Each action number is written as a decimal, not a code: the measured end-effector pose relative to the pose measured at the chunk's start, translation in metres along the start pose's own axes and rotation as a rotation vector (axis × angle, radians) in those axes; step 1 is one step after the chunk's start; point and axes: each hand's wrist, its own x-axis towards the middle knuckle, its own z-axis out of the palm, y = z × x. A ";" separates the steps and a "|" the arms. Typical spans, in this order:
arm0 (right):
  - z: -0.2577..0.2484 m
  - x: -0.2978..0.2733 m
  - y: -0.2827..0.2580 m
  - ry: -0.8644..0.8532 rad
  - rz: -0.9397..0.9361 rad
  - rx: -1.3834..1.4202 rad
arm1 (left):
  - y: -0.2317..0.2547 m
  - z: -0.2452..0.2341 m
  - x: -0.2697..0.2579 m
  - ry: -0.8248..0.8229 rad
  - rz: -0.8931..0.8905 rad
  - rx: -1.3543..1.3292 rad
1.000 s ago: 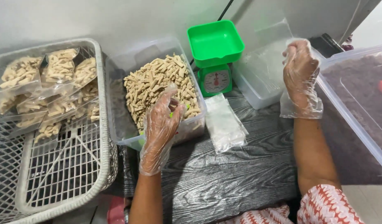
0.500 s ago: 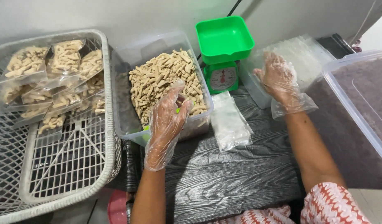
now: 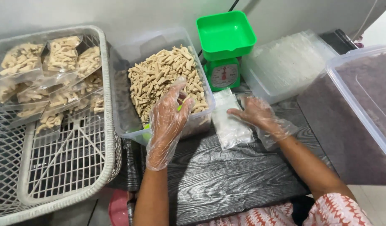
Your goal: Packaging snacks into plastic bags and weighing them on a scale.
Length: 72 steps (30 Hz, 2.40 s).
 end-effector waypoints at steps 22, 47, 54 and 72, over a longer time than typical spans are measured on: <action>-0.071 0.007 0.068 0.486 0.204 0.919 | -0.006 0.002 -0.002 0.019 0.013 0.058; -0.102 0.073 0.104 0.907 -0.187 -0.131 | -0.005 0.002 -0.001 -0.011 0.009 0.122; -0.042 0.081 0.083 0.431 0.108 -0.461 | -0.003 0.000 -0.001 0.017 -0.009 0.073; 0.004 0.041 0.041 0.460 -0.053 -0.174 | 0.000 0.000 -0.002 0.042 0.015 0.070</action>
